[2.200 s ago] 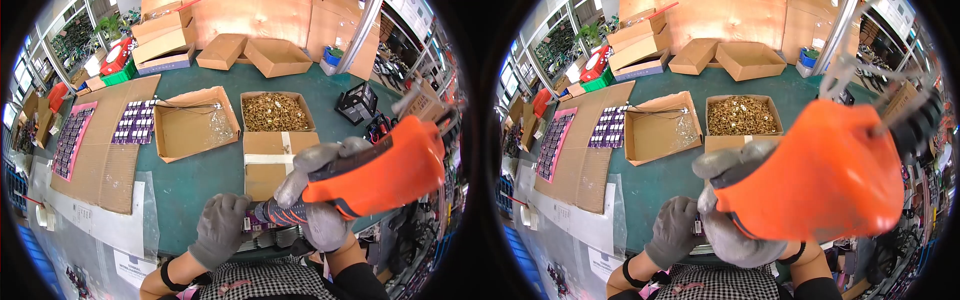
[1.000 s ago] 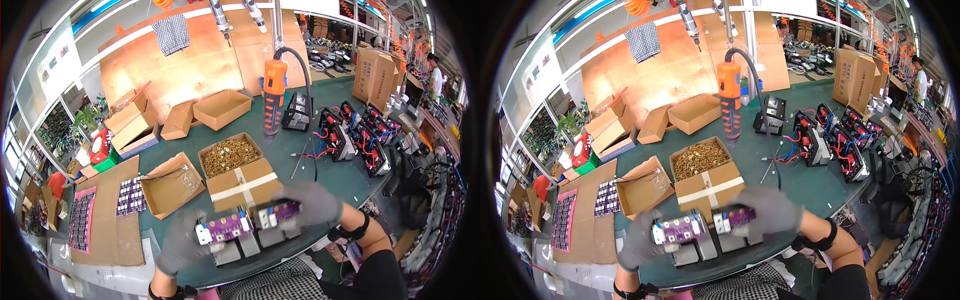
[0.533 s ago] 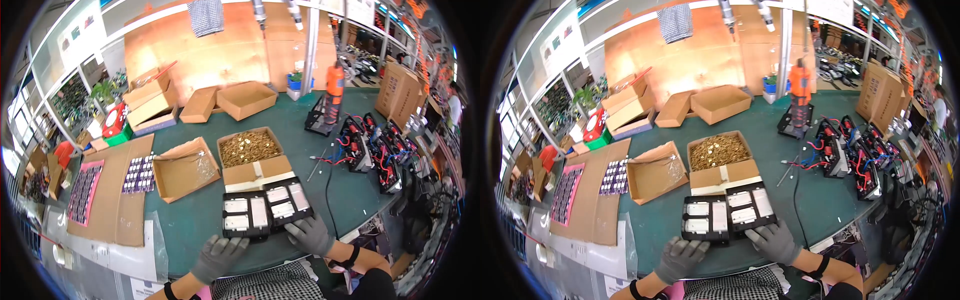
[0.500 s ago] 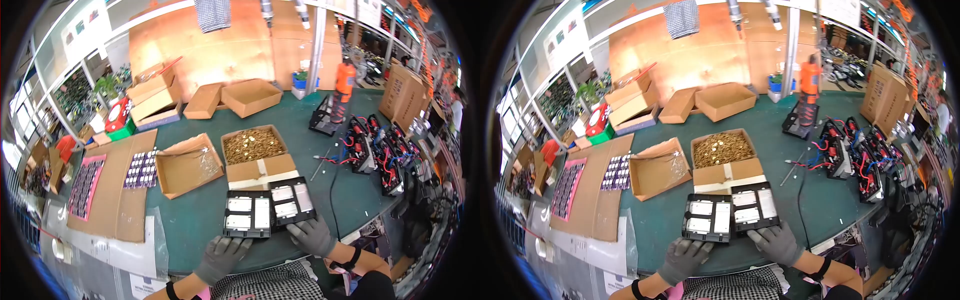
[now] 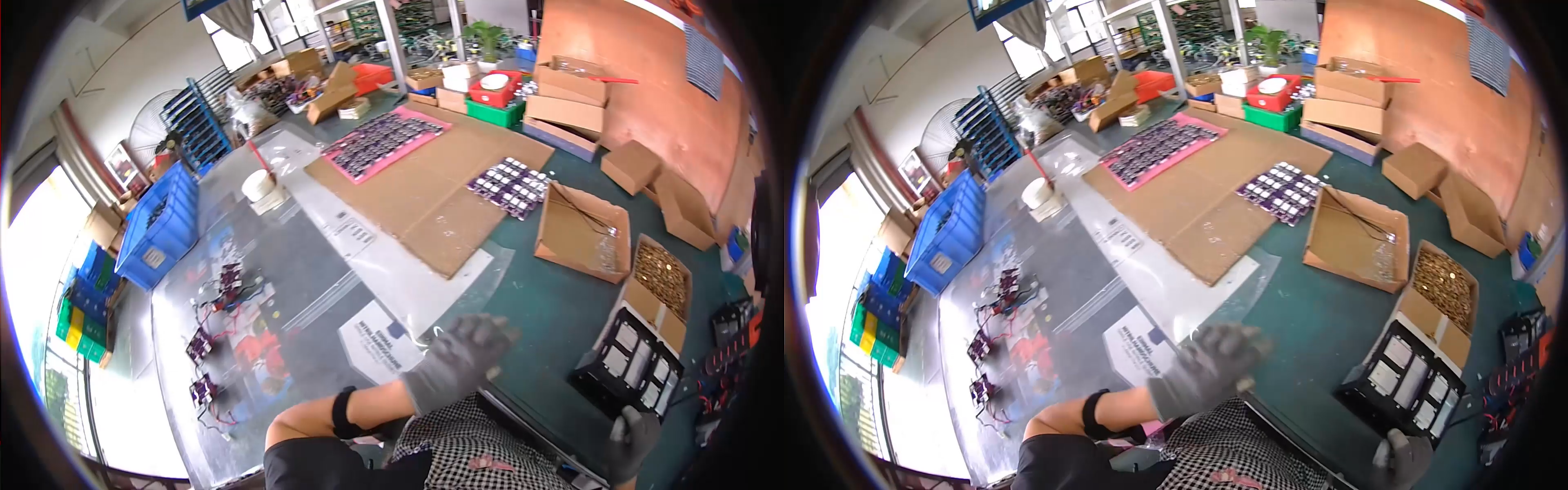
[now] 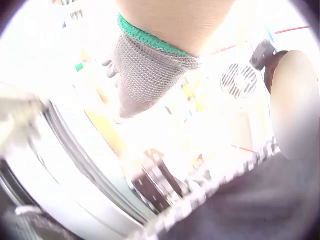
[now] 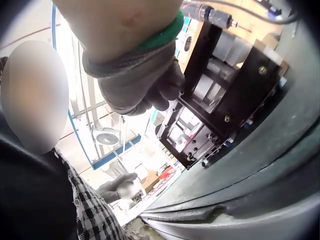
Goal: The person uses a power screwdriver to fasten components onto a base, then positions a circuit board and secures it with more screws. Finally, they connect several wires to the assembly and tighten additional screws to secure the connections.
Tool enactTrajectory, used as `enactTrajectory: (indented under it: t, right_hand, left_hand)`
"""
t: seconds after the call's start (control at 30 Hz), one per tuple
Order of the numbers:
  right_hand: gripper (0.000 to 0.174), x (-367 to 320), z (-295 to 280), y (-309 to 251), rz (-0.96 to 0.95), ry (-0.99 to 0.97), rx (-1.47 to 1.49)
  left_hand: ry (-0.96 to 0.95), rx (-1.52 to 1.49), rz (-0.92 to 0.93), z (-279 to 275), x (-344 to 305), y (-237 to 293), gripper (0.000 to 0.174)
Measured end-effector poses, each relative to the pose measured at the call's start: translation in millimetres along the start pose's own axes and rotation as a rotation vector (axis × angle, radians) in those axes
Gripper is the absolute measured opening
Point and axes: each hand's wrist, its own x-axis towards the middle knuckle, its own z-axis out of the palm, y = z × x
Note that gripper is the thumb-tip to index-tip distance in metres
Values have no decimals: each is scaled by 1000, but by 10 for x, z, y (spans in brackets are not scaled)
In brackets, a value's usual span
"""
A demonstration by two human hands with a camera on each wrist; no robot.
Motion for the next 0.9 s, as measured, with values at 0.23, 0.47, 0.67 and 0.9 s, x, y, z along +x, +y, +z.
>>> enactTrajectory:
  t: [0.23,0.47,0.67,0.9]
  right_hand:
    - [24,283,210,-181,-67,-8,36]
    - [25,323,247,-318,-45,-40,17]
    - [25,391,278,-481,-30,-58,-22]
    - [23,502,247,-692,60,-109,66]
  left_hand:
    - [-10,411,-909,-807,-1513,-2202,62]
    - [-197,511,-1680,-1180,-2256,-3467,103]
    - [-207,449,-1797,-1071,-2343,-3827,115]
    - [-304,415,-1747,-865,-2403,-3978,112]
